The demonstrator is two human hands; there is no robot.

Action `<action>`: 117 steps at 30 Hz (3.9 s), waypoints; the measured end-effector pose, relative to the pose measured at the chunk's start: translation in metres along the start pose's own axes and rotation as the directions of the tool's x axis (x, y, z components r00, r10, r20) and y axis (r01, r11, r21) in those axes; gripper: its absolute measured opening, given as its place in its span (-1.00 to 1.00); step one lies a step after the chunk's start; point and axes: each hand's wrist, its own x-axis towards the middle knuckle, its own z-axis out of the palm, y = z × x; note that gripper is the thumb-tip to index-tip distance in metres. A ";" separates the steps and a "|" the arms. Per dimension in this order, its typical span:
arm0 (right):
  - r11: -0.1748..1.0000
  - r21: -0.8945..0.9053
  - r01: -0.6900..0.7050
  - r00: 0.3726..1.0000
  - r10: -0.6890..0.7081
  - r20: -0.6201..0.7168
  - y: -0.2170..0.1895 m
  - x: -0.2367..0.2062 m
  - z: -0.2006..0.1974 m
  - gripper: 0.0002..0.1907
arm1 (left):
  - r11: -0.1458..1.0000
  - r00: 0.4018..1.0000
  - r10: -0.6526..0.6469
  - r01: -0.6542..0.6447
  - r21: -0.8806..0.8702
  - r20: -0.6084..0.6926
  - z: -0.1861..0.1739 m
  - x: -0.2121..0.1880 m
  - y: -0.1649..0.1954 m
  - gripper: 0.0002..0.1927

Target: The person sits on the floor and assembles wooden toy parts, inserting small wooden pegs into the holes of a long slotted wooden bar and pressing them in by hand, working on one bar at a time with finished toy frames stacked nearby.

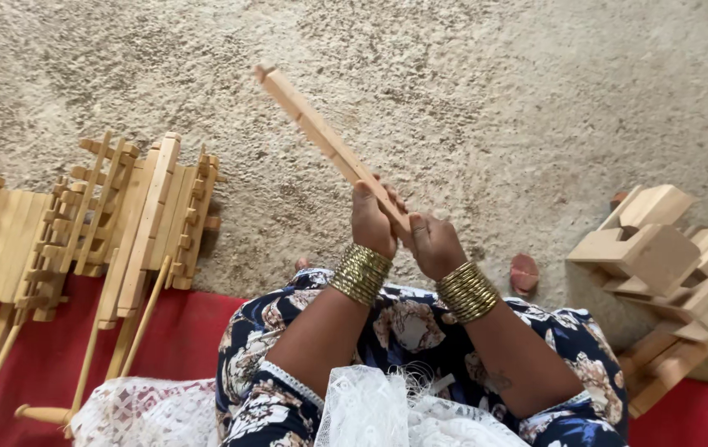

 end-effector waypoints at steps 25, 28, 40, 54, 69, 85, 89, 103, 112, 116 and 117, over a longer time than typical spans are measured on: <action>0.905 0.274 0.324 0.922 -0.367 0.123 -0.071 -0.037 -0.004 -0.37 | 0.952 0.978 -0.057 0.113 0.283 -0.199 -0.008 -0.002 0.003 -0.59; 0.909 0.382 0.166 0.970 -0.220 0.101 -0.030 -0.007 0.000 -0.25 | 0.944 0.977 -0.196 0.211 0.252 -0.082 0.008 -0.028 -0.014 -0.65; 0.892 0.388 0.233 0.940 -0.309 0.144 -0.016 -0.006 0.008 -0.16 | 0.893 0.951 -0.308 0.301 0.335 -0.034 0.001 -0.007 -0.005 -0.56; 0.883 0.468 0.043 0.963 0.088 -0.254 0.026 0.037 -0.045 -0.29 | 0.356 0.869 -0.487 0.106 0.929 0.088 -0.002 -0.051 -0.054 -0.58; 0.897 0.441 -0.031 0.967 0.138 -0.214 0.021 0.024 -0.005 -0.24 | 0.462 0.888 -0.442 0.107 0.881 0.124 -0.016 -0.023 -0.046 -0.63; 0.296 0.900 0.320 0.556 0.710 -0.431 0.100 0.046 -0.178 -0.56 | 0.378 0.682 -0.632 -0.145 0.915 0.369 -0.021 -0.056 -0.044 -0.52; 0.354 0.899 0.258 0.646 0.629 -0.433 0.086 0.059 -0.135 -0.73 | 0.315 0.811 -0.538 -0.060 0.947 0.231 -0.021 -0.054 -0.057 -0.54; 0.519 0.854 0.032 0.833 0.458 -0.309 0.044 0.046 -0.092 -0.65 | 0.524 0.770 -0.632 0.340 0.781 0.089 0.007 -0.063 -0.035 -0.59; 0.575 0.815 -0.063 0.699 0.609 -0.375 0.050 0.049 -0.096 -0.60 | 0.506 0.663 -0.748 0.535 0.677 0.036 0.003 -0.064 -0.036 -0.60; 0.637 0.764 -0.102 0.898 0.390 -0.206 0.036 0.050 -0.026 -0.68 | 0.661 0.771 -0.637 0.535 0.527 0.017 -0.022 -0.027 -0.047 -0.54; 0.654 0.756 -0.043 0.941 0.280 -0.188 0.031 0.045 -0.014 -0.67 | 0.576 0.890 -0.429 0.138 0.806 0.154 -0.029 -0.016 -0.047 -0.56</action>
